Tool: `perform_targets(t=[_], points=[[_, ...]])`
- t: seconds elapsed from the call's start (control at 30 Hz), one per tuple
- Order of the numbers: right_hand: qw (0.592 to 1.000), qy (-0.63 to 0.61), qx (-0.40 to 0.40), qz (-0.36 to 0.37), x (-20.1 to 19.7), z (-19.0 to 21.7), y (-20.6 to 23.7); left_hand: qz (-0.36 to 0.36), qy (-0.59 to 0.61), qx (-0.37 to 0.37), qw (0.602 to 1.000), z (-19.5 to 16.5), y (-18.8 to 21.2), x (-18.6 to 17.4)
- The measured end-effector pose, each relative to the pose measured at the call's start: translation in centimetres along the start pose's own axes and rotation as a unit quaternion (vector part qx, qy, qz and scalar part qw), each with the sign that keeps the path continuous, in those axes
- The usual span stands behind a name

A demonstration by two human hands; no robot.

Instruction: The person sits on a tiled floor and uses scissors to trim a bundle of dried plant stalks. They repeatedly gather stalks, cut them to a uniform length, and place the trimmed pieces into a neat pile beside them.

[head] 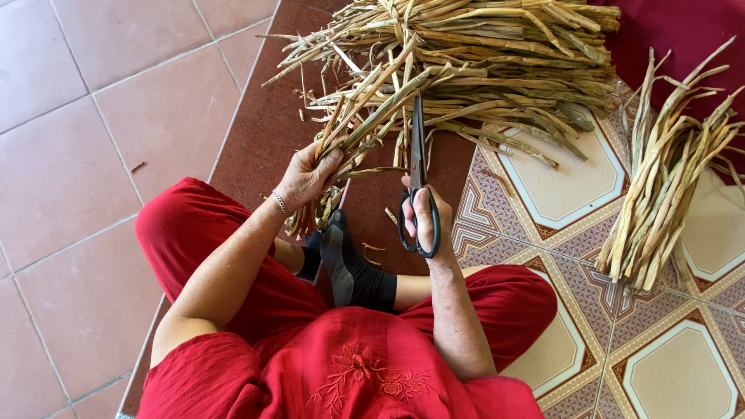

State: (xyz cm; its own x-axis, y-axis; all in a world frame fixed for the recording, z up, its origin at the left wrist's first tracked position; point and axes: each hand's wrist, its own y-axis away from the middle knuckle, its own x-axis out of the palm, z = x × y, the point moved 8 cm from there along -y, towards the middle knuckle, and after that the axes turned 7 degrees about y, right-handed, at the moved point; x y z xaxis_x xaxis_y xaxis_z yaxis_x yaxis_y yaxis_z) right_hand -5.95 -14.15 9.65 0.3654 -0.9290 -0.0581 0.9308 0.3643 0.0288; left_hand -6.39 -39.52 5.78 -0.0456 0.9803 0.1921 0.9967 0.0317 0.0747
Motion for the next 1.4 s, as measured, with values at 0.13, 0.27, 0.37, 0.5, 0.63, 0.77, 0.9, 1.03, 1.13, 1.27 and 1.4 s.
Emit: perform_targets(t=[0.13,0.27,0.37,0.5,0.63,0.77,0.9,1.03,1.13,1.27,1.4], points=[[1.000,0.010,-0.006,0.006,0.0,1.0,0.1,0.009,-0.045,0.011,0.999,-0.6,0.1,0.3],[0.997,-0.056,0.025,0.042,0.1,1.1,-0.6,0.017,-0.117,0.028,0.993,-1.5,0.6,0.9],[0.993,-0.101,0.041,0.046,0.0,1.0,-1.3,0.027,-0.183,0.068,0.980,-2.7,1.0,1.5],[1.000,-0.009,-0.003,0.021,0.3,1.7,-1.8,0.053,-0.091,0.032,0.994,-2.9,0.8,1.7],[0.999,-0.032,0.010,0.003,1.3,1.3,-1.5,0.076,-0.017,0.029,0.997,-4.2,0.7,0.7],[0.998,-0.068,0.015,-0.007,2.2,0.8,-0.9,-0.001,0.012,-0.084,0.996,-3.2,0.7,-1.3],[0.995,-0.102,-0.002,0.014,2.7,0.7,-0.8,0.007,0.024,-0.052,0.998,-3.5,0.5,-1.0],[0.960,-0.253,0.084,0.084,3.4,-0.8,-1.2,0.037,0.050,-0.015,0.998,-3.3,0.5,-0.7],[0.962,-0.241,0.093,0.092,2.7,-1.2,-1.5,0.036,-0.025,-0.049,0.998,-2.3,0.5,-1.2],[0.960,-0.252,0.086,0.090,2.0,-1.6,-1.9,0.072,-0.055,-0.035,0.995,-2.3,0.3,-0.8],[0.975,-0.209,0.060,0.054,1.6,-2.2,-1.9,0.083,-0.051,-0.022,0.995,-2.7,0.3,-0.2]])
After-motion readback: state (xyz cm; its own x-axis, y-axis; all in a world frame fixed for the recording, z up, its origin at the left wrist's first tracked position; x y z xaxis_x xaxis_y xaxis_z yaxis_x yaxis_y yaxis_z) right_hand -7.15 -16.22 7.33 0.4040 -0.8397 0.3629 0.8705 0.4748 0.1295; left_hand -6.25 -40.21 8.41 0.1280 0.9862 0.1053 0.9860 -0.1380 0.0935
